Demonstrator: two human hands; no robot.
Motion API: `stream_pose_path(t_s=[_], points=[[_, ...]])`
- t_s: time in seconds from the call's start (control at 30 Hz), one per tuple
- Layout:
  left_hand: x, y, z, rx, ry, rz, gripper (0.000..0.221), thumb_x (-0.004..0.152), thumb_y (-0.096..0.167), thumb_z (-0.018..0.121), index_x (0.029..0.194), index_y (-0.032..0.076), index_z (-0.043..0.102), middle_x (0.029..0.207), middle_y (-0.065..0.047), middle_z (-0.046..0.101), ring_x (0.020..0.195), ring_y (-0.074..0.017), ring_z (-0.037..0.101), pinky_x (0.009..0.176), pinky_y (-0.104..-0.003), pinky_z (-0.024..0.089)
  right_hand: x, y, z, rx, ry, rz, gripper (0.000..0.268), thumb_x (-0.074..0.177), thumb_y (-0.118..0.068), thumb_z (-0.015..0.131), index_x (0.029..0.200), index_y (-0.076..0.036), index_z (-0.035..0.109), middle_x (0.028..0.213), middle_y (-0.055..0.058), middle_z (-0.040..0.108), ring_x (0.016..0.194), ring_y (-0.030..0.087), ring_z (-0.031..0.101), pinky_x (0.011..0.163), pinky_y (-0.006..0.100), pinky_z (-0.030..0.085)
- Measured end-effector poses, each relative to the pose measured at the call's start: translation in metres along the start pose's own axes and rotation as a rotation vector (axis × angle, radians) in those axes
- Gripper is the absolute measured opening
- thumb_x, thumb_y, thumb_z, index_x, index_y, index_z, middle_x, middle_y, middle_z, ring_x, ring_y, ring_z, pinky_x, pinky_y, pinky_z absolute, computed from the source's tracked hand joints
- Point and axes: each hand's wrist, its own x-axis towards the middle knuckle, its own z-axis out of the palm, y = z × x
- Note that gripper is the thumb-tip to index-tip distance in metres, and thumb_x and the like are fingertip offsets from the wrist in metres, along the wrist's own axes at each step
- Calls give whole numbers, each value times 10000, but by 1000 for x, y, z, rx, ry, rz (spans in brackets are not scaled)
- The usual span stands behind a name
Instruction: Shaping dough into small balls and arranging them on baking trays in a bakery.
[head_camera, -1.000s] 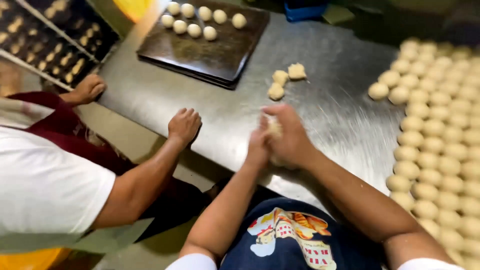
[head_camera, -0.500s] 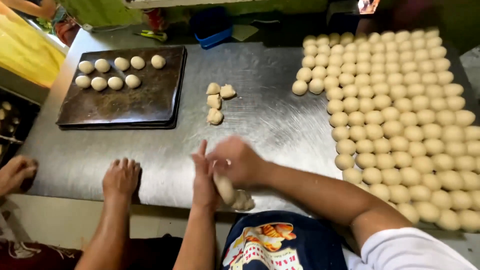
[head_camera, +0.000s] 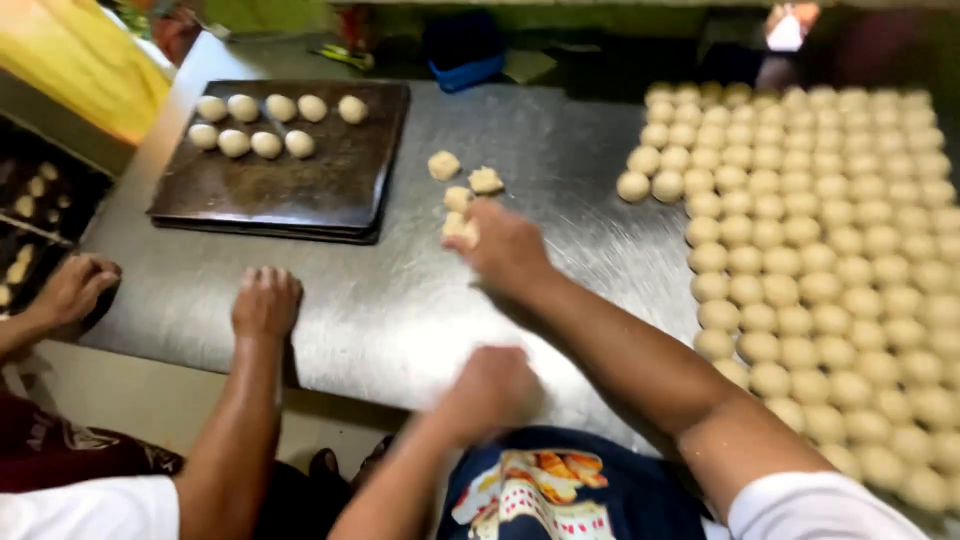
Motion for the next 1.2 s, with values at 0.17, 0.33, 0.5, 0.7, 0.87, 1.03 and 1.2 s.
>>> stream_pose_path(t_s=[0.17, 0.33, 0.5, 0.7, 0.87, 1.03, 1.2], points=[[41, 34, -67, -1329, -565, -875, 411, 989, 463, 533, 975, 114, 751, 849, -144, 748, 912, -326, 754, 843, -457, 576, 14, -12, -27, -2, -53, -198, 271, 996, -265, 704, 1120, -26, 683, 1200, 228, 644, 1097, 483, 659, 941, 521, 550], [38, -7, -38, -1927, 226, -1320, 718, 1069, 618, 327, 1585, 119, 304, 1041, -34, 635, 885, -123, 631, 774, -253, 539, -57, -37, -15, 140, -29, -327, 299, 920, -406, 711, 885, -109, 690, 764, 122, 596, 737, 372, 609, 731, 459, 511], [27, -7, -21, -1737, 186, -1208, 511, 1133, 471, 332, 1324, 106, 634, 1042, -65, 693, 929, -160, 692, 815, -321, 600, -33, -46, -3, 108, 148, -125, 415, 953, -552, 697, 893, -154, 596, 818, 52, 529, 777, 299, 585, 752, 408, 464], [22, -20, 5, -1424, 147, -1071, 578, 1117, 334, 267, 1127, -20, 725, 962, -180, 741, 952, -247, 662, 1028, -418, 476, -45, -35, 2, 27, -130, -394, 274, 917, -468, 653, 1051, -249, 749, 873, 27, 669, 859, 269, 654, 824, 410, 497], [36, 70, -41, -890, -686, -105, 487, 693, 72, 619, 1169, 112, 712, 1063, -150, 746, 1057, -379, 686, 942, -431, 532, 9, -7, 0, -290, -307, 550, 526, 815, -619, 752, 1041, -176, 579, 995, 180, 730, 976, 466, 661, 783, 554, 468], [54, 31, -52, -1424, -385, -550, 346, 982, 278, 377, 1146, 110, 632, 1190, -121, 688, 1113, -233, 638, 1001, -388, 461, 16, -6, -31, 113, -202, -7, 594, 865, -502, 671, 1265, -75, 570, 1386, 175, 504, 1309, 333, 502, 1101, 461, 387], [66, -14, -78, -2029, -105, -1600, 816, 894, 640, 326, 1642, 318, 279, 1468, -169, 633, 1318, -278, 621, 1116, -358, 474, -48, -69, -38, 310, -348, -166, 254, 813, -263, 552, 928, -114, 722, 913, 85, 754, 844, 286, 677, 847, 440, 474]])
